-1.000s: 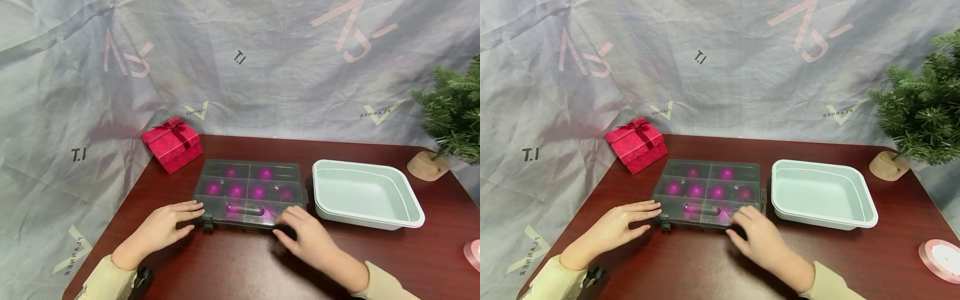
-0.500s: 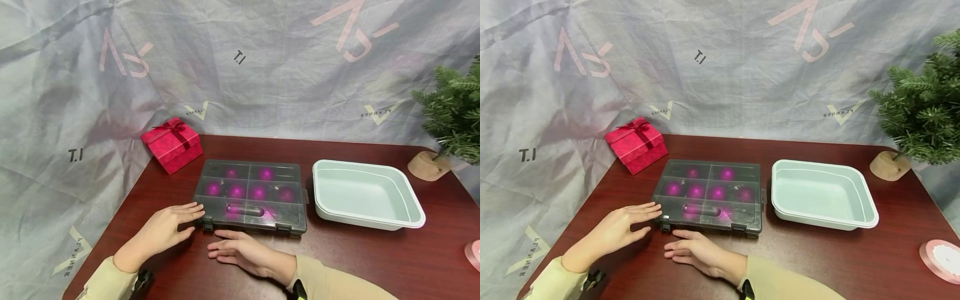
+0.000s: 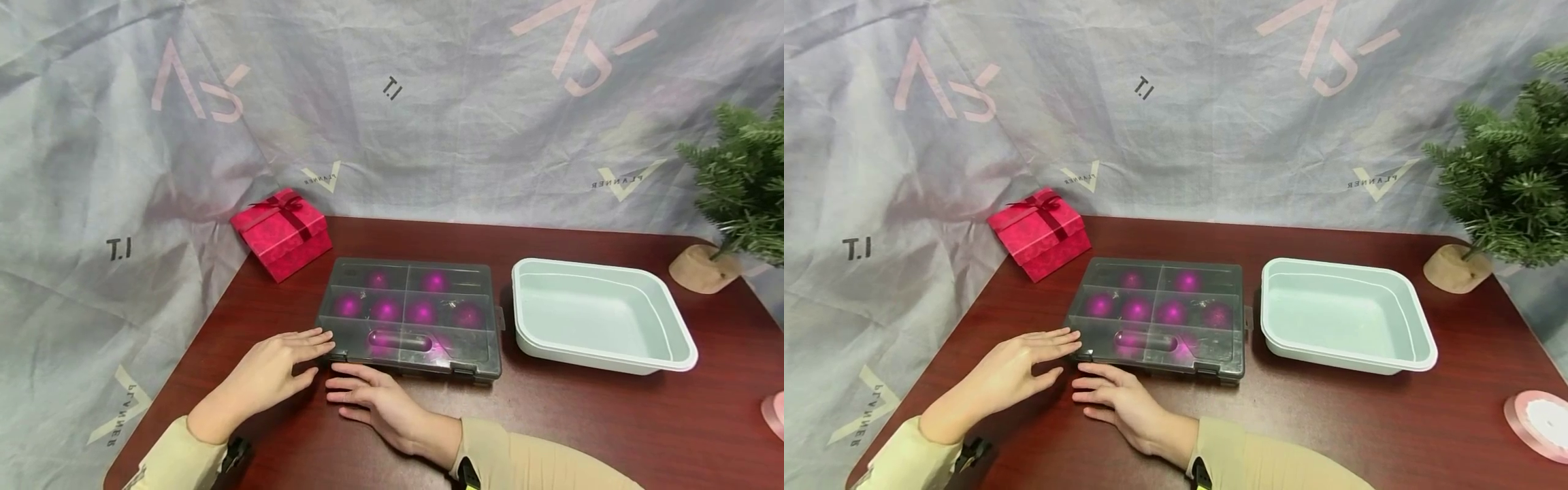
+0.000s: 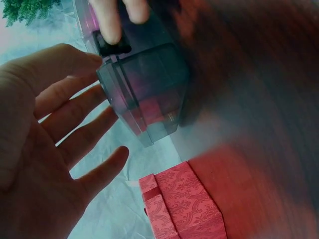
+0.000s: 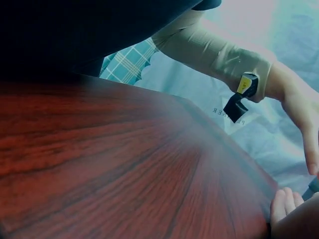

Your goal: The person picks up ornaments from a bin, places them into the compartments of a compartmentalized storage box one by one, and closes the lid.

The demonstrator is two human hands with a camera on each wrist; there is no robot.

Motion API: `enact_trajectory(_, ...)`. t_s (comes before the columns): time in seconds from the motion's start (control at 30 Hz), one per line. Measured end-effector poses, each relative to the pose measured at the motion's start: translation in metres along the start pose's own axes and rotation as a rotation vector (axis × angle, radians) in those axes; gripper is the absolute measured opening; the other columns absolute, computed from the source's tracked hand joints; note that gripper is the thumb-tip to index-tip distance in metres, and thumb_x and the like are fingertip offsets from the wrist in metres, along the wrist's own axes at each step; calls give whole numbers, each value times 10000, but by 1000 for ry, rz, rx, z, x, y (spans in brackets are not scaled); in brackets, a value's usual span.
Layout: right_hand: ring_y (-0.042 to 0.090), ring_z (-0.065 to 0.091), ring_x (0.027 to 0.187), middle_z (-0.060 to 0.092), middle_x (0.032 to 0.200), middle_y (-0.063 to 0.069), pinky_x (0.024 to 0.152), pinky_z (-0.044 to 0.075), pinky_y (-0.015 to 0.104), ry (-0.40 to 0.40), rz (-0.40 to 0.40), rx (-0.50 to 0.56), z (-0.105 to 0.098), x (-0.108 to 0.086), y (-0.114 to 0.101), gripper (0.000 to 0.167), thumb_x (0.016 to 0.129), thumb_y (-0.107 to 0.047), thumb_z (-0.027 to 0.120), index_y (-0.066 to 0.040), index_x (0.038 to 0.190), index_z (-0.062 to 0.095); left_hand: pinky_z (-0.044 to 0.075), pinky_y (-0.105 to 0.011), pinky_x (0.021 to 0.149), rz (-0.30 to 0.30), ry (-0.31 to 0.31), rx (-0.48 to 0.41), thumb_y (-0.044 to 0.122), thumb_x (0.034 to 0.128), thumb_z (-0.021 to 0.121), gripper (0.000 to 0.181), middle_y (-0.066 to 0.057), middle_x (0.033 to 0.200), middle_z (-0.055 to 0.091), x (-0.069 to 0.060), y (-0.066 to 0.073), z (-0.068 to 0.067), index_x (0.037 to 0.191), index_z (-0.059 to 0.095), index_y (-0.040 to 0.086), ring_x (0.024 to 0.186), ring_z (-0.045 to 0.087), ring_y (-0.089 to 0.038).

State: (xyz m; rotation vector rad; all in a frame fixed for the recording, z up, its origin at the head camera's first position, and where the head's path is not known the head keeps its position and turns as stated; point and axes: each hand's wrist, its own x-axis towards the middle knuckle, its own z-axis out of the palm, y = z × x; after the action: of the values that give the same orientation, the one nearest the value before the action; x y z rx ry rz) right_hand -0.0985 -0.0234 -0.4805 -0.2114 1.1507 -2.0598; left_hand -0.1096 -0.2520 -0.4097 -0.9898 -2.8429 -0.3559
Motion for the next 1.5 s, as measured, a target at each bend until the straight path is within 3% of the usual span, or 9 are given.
enact_trajectory(0.23, 300, 618, 1199, 590, 1373, 245, 994, 494, 406, 3, -59, -102, 3, 0, 1, 570, 956, -5, 533, 13, 1519, 444, 494, -506, 990, -10, 0, 5, 68, 827, 792, 457, -78, 1330, 671, -3, 1, 2, 1279, 727, 68, 1258, 607, -245)
enact_trajectory(0.4, 333, 652, 1157, 641, 1288, 263, 929, 519, 304, -10, -153, -309, 2, 1, -1, 548, 931, 60, 530, 63, 1477, 479, 469, -544, 1009, 0, -1, -2, 54, 820, 787, 463, -94, 1326, 671, -3, 0, 4, 1279, 724, 55, 1261, 604, -253)
enact_trajectory(0.53, 204, 716, 999, 729, 1120, 190, 830, 536, 207, -25, -348, -670, 1, 3, -10, 373, 920, 81, 606, 76, 1290, 653, 455, -578, 1013, -1, -12, 0, 57, 821, 791, 469, -96, 1327, 670, -1, -2, 3, 1284, 722, 58, 1264, 601, -250)
enact_trajectory(0.63, 82, 689, 880, 744, 998, 87, 786, 541, 188, -13, -617, -993, 0, 5, -22, 241, 889, 55, 699, 8, 1122, 737, 447, -592, 1015, -5, -20, 3, 66, 823, 793, 477, -95, 1333, 666, 1, -2, 3, 1294, 716, 59, 1271, 595, -249)
enact_trajectory(0.73, 91, 634, 920, 697, 1014, 17, 841, 533, 234, 55, -871, -1336, -1, 10, -36, 216, 864, -33, 783, -56, 1074, 736, 452, -589, 1010, -12, -23, -3, 65, 823, 795, 484, -92, 1339, 662, 1, -2, 2, 1300, 712, 59, 1272, 593, -250)
enact_trajectory(0.83, 159, 587, 998, 651, 1062, -6, 909, 512, 310, 147, -959, -1641, -1, 16, -43, 257, 847, -161, 837, -92, 1072, 734, 464, -563, 1007, -25, -20, -8, 61, 820, 797, 490, -76, 1345, 660, 0, -1, 2, 1303, 712, 67, 1274, 592, -243)
enact_trajectory(0.93, 170, 557, 999, 624, 1046, -16, 908, 505, 324, 185, -941, -1827, -1, 21, -45, 251, 849, -236, 839, -114, 1043, 737, 477, -533, 1003, -34, -10, -1, 61, 816, 797, 492, -55, 1345, 661, -1, 0, 3, 1301, 718, 84, 1270, 595, -226)
enact_trajectory(1.2, 163, 540, 931, 600, 956, -34, 804, 481, 278, 185, -955, -1959, 3, 29, -44, 159, 849, -214, 809, -139, 922, 688, 487, -518, 995, -39, 25, 11, 69, 801, 804, 484, -44, 1331, 671, -4, 3, 4, 1279, 732, 86, 1252, 609, -211)
enact_trajectory(1.5, 153, 526, 863, 593, 903, -28, 772, 477, 249, 162, -1027, -1948, 1, 32, -44, 98, 847, -133, 775, -116, 881, 685, 493, -503, 992, -23, 42, -1, 57, 789, 806, 464, -45, 1304, 685, 0, 1, 4, 1248, 750, 85, 1219, 633, -215)
